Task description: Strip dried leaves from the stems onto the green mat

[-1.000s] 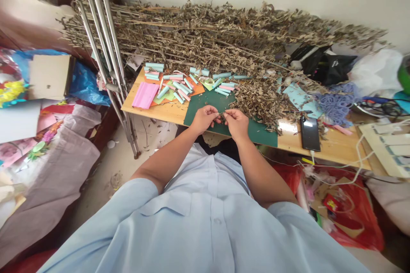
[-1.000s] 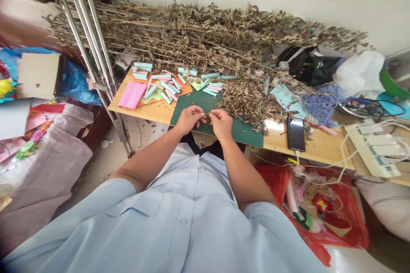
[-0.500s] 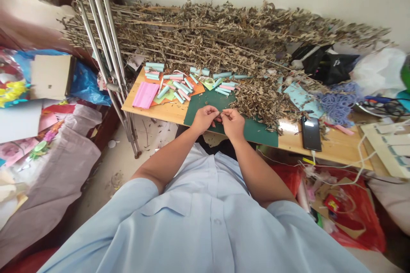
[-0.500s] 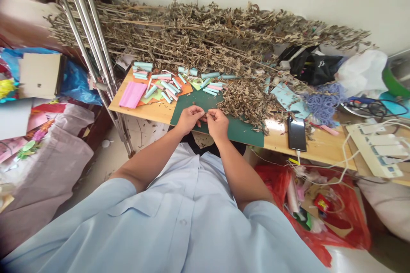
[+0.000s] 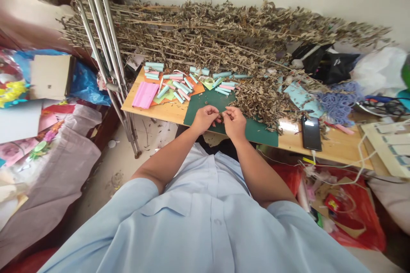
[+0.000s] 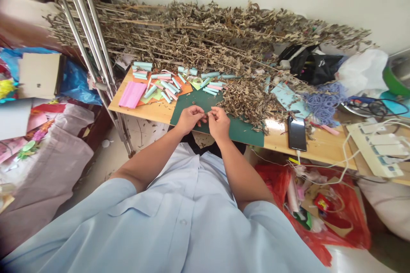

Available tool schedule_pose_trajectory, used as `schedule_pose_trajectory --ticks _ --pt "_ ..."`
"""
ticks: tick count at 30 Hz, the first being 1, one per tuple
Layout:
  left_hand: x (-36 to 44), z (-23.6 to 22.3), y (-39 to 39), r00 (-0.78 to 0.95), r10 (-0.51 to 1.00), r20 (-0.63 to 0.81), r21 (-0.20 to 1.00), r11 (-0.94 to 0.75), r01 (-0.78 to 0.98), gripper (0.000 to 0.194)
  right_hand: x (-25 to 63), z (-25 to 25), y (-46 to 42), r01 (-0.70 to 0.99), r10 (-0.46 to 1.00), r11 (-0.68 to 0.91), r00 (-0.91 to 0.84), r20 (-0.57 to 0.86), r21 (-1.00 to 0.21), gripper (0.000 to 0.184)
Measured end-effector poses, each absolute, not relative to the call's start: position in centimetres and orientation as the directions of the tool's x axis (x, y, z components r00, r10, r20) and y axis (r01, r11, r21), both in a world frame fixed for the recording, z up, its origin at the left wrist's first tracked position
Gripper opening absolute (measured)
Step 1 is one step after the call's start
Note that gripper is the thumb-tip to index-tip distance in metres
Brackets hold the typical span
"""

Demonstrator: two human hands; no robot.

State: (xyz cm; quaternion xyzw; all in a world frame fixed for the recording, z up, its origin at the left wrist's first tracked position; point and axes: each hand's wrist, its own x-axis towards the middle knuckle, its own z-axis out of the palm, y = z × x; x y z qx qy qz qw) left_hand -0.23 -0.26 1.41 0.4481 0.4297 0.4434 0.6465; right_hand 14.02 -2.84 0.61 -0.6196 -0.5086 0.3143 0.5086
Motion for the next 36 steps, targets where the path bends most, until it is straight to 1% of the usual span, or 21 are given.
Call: schedule_pose_trajectory --ticks 3,5,8,11,14,17,19,21,25,28,32,36 --pt "-0.25 1.42 -0.26 0.251 0.955 -0.161 0.960 0.210 -0.184 0.015 14.20 0.66 -2.52 0.231 0.945 0.016 0.316 0.091 -0.973 0.033" --pt "-0.25 1.41 -0.26 0.257 0.954 -0.156 0.961 0.207 -0.186 0.015 14.27 0.91 -2.43 0.192 0.960 0.002 0.274 0.056 -0.981 0.033" --pt "-0.24 1.31 -0.26 0.267 0.954 -0.137 0.962 0.192 -0.195 0.013 14.18 1.24 -2.49 0.188 0.976 -0.009 0.215 0.032 -0.982 0.036" --pt "-0.23 1.15 -0.26 0.278 0.953 -0.124 0.967 0.179 -0.183 0.011 14.00 1.24 -2.70 0.216 0.979 0.014 0.195 0.057 -0.976 0.034" --pt "-0.24 1.08 -0.27 0.276 0.954 -0.117 0.971 0.168 -0.170 0.010 13.99 0.93 -2.84 0.317 0.970 0.079 0.193 0.145 -0.945 0.027" --pt "-0.26 1.21 -0.28 0.266 0.955 -0.134 0.969 0.183 -0.167 0.010 14.23 0.57 -2.65 0.405 0.937 0.099 0.270 0.223 -0.909 0.022" --pt "-0.26 1.32 -0.28 0.265 0.952 -0.150 0.966 0.198 -0.165 0.012 14.43 0.46 -2.41 0.371 0.928 0.064 0.319 0.192 -0.927 0.022" --pt "-0.25 1.38 -0.25 0.270 0.950 -0.154 0.964 0.204 -0.168 0.013 14.56 0.55 -2.25 0.304 0.938 0.031 0.320 0.132 -0.952 0.023" --pt "-0.22 1.26 -0.21 0.281 0.950 -0.136 0.963 0.193 -0.188 0.014 14.58 0.97 -2.35 0.216 0.965 0.018 0.251 0.073 -0.976 0.025" --pt "-0.22 1.15 -0.21 0.294 0.948 -0.123 0.966 0.183 -0.184 0.014 14.60 1.03 -2.49 0.199 0.980 0.029 0.185 0.067 -0.980 0.028" --pt "-0.23 1.14 -0.23 0.322 0.938 -0.125 0.975 0.177 -0.137 0.012 14.79 0.77 -2.57 0.261 0.986 0.051 0.141 0.090 -0.964 0.028" --pt "-0.21 1.01 -0.21 0.313 0.941 -0.128 0.976 0.175 -0.127 0.010 14.86 0.65 -2.84 0.411 0.975 0.126 0.116 0.189 -0.903 0.026"
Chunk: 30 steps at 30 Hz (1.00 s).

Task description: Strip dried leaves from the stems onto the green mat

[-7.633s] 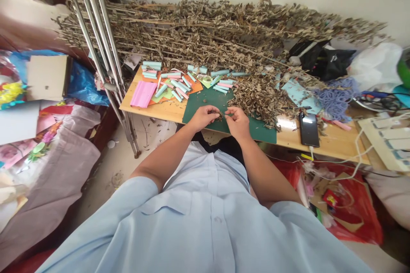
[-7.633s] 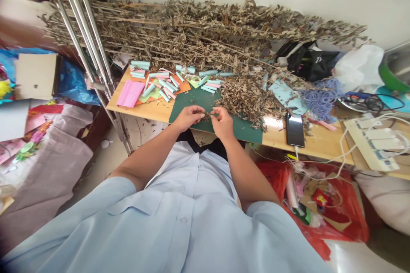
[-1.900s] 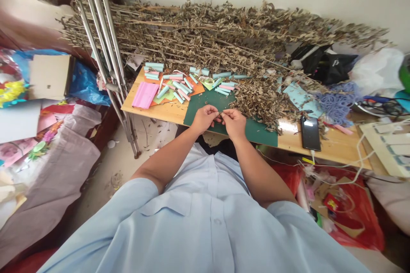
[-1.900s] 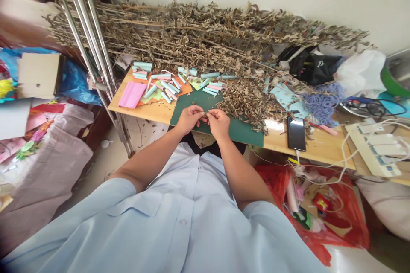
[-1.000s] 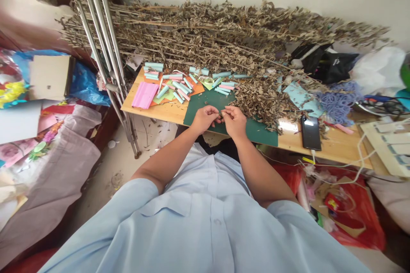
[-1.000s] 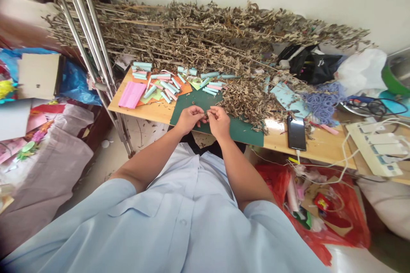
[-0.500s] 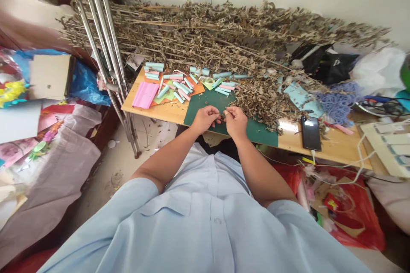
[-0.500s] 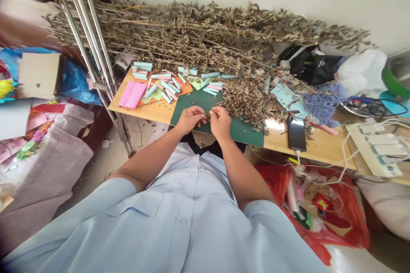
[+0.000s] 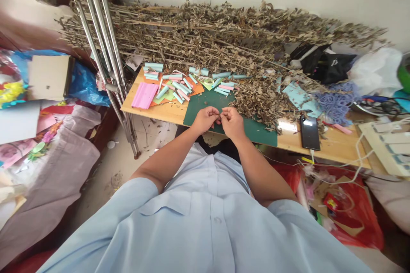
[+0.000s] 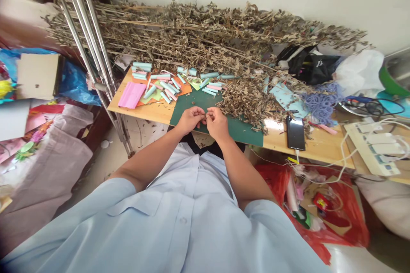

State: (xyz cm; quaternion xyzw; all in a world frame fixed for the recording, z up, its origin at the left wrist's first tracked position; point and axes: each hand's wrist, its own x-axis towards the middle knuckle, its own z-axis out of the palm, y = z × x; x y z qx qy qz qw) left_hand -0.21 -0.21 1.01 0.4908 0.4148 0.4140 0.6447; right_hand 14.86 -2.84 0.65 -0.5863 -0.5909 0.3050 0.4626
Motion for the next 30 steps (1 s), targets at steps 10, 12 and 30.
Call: schedule_pose_trajectory --ticks 10,12,30 --pt "-0.1 1.0 -0.3 0.290 0.948 -0.128 0.973 0.176 -0.147 0.011 13.9 -0.3 -2.3 0.307 0.944 0.014 0.310 0.114 -0.951 0.021" --pt "-0.1 1.1 -0.3 0.284 0.950 -0.131 0.972 0.179 -0.149 0.012 14.2 -0.3 -2.4 0.374 0.935 0.035 0.316 0.163 -0.927 0.022" --pt "-0.1 1.4 -0.4 0.286 0.949 -0.133 0.971 0.182 -0.152 0.011 15.0 0.7 -2.7 0.333 0.980 0.082 0.144 0.137 -0.939 0.028"
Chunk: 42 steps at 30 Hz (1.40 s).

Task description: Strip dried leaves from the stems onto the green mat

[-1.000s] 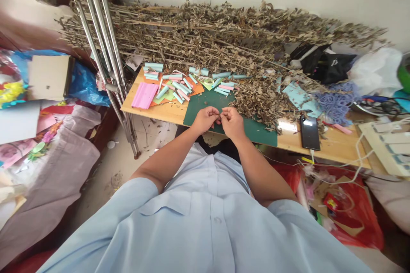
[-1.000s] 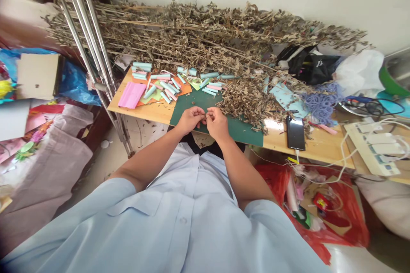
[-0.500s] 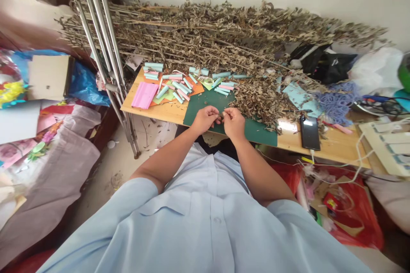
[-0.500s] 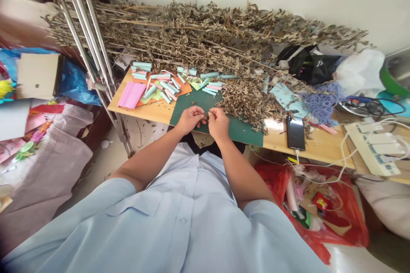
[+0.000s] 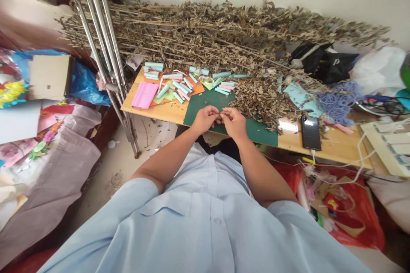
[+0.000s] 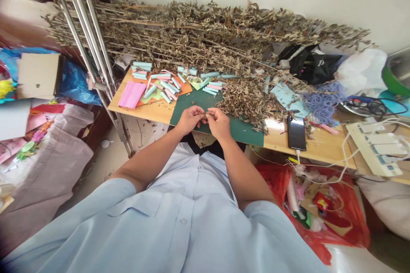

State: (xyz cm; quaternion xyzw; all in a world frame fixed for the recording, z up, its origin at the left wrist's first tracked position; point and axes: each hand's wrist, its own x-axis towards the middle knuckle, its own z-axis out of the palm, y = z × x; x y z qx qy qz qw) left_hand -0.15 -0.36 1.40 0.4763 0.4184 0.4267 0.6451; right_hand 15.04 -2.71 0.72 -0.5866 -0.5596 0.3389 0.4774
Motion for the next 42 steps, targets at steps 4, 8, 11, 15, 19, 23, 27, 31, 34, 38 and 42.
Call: schedule_pose_trajectory --ticks 4,8,11,15,19,23,27,31,34,38,42 --pt "-0.1 1.4 -0.4 0.284 0.948 -0.144 0.974 0.186 -0.126 0.012 14.8 0.9 -3.0 0.451 0.974 0.130 0.110 0.199 -0.883 0.029" --pt "-0.2 1.3 -0.4 0.283 0.949 -0.138 0.977 0.177 -0.117 0.009 14.4 0.8 -3.1 0.530 0.954 0.144 0.152 0.260 -0.836 0.025" --pt "-0.2 1.2 -0.4 0.290 0.948 -0.128 0.974 0.176 -0.146 0.011 14.4 0.4 -2.9 0.461 0.947 0.085 0.238 0.215 -0.883 0.024" --pt "-0.2 1.2 -0.3 0.296 0.945 -0.136 0.969 0.189 -0.157 0.012 14.6 0.1 -2.8 0.411 0.960 0.079 0.213 0.180 -0.908 0.026" --pt "-0.2 1.1 -0.3 0.307 0.941 -0.142 0.971 0.192 -0.140 0.012 14.7 0.5 -3.1 0.389 0.974 0.125 0.129 0.189 -0.913 0.028" --pt "-0.3 1.0 -0.2 0.315 0.938 -0.148 0.973 0.195 -0.126 0.013 14.8 1.1 -3.4 0.481 0.967 0.186 0.064 0.246 -0.857 0.028" --pt "-0.3 1.3 -0.2 0.308 0.938 -0.161 0.969 0.209 -0.131 0.011 14.8 1.3 -3.4 0.523 0.954 0.224 0.056 0.295 -0.822 0.028" --pt "-0.4 1.6 -0.2 0.294 0.939 -0.180 0.958 0.235 -0.165 0.015 14.7 0.8 -3.2 0.445 0.960 0.148 0.149 0.235 -0.883 0.032" --pt "-0.5 1.4 -0.2 0.308 0.938 -0.159 0.955 0.226 -0.194 0.021 14.6 0.4 -3.0 0.391 0.963 0.109 0.187 0.194 -0.914 0.033" --pt "-0.6 0.9 -0.3 0.340 0.937 -0.087 0.971 0.156 -0.181 0.030 14.6 0.3 -2.9 0.381 0.962 0.119 0.183 0.201 -0.917 0.033" --pt "-0.5 0.8 -0.4 0.300 0.948 -0.105 0.981 0.149 -0.125 0.019 14.6 0.9 -3.2 0.429 0.964 0.140 0.147 0.221 -0.892 0.032"
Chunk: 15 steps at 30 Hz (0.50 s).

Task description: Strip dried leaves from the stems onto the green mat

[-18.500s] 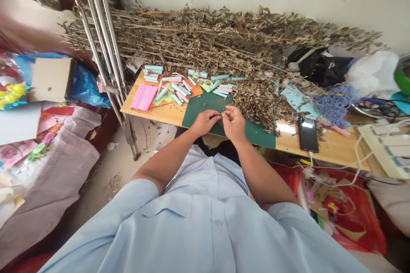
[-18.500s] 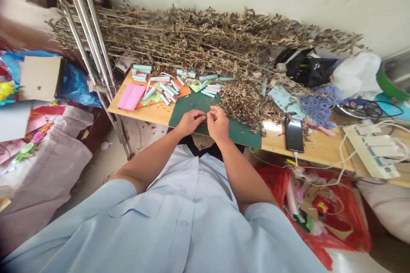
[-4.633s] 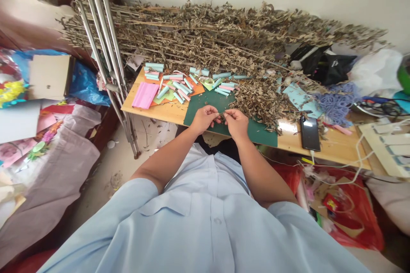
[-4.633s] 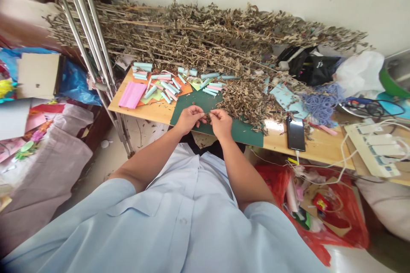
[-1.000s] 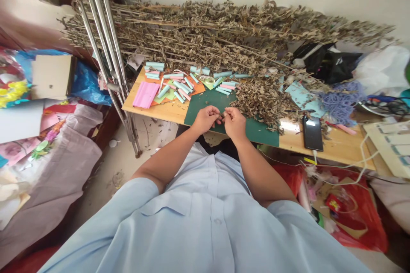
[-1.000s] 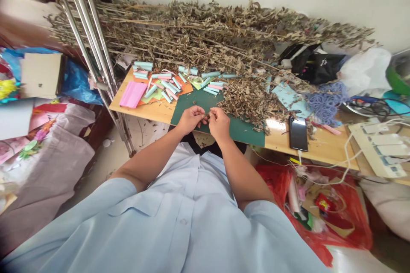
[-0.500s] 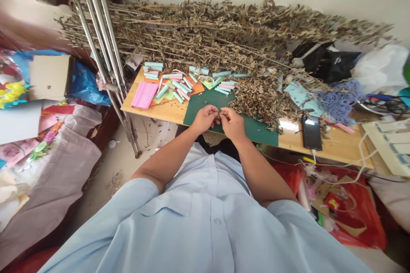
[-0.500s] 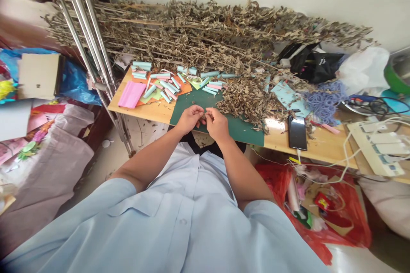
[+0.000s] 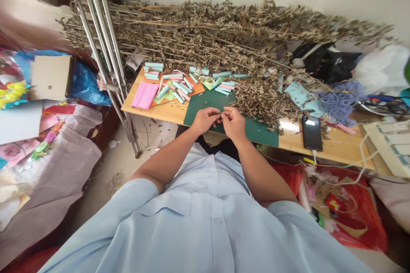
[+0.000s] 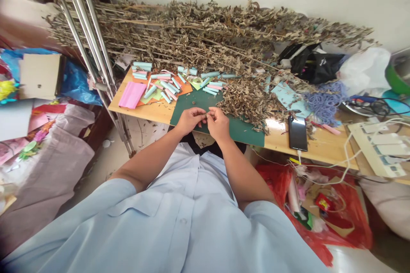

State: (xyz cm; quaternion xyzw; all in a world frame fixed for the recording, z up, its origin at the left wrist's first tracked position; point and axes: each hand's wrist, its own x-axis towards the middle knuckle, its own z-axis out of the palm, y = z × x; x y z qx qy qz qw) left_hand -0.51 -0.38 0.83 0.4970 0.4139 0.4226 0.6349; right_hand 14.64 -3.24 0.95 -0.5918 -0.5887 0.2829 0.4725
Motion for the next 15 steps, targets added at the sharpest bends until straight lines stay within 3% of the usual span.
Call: schedule_pose_trajectory --ticks 5,7,11,15 --pt "-0.5 1.3 -0.5 0.273 0.951 -0.146 0.986 0.163 -0.043 0.009 14.6 1.7 -3.6 0.561 0.958 0.192 0.069 0.277 -0.805 0.028" --pt "-0.4 1.4 -0.6 0.266 0.951 -0.155 0.985 0.169 -0.029 0.009 14.4 1.6 -3.4 0.544 0.965 0.156 0.096 0.246 -0.825 0.025" --pt "-0.3 1.3 -0.6 0.264 0.951 -0.161 0.982 0.180 -0.050 0.009 13.5 0.9 -2.8 0.235 0.967 -0.066 0.255 -0.003 -0.970 0.020" --pt "-0.3 1.1 -0.5 0.248 0.957 -0.152 0.982 0.174 -0.070 0.008 12.9 0.3 -2.4 0.009 0.939 -0.146 0.318 -0.135 -0.989 0.019"
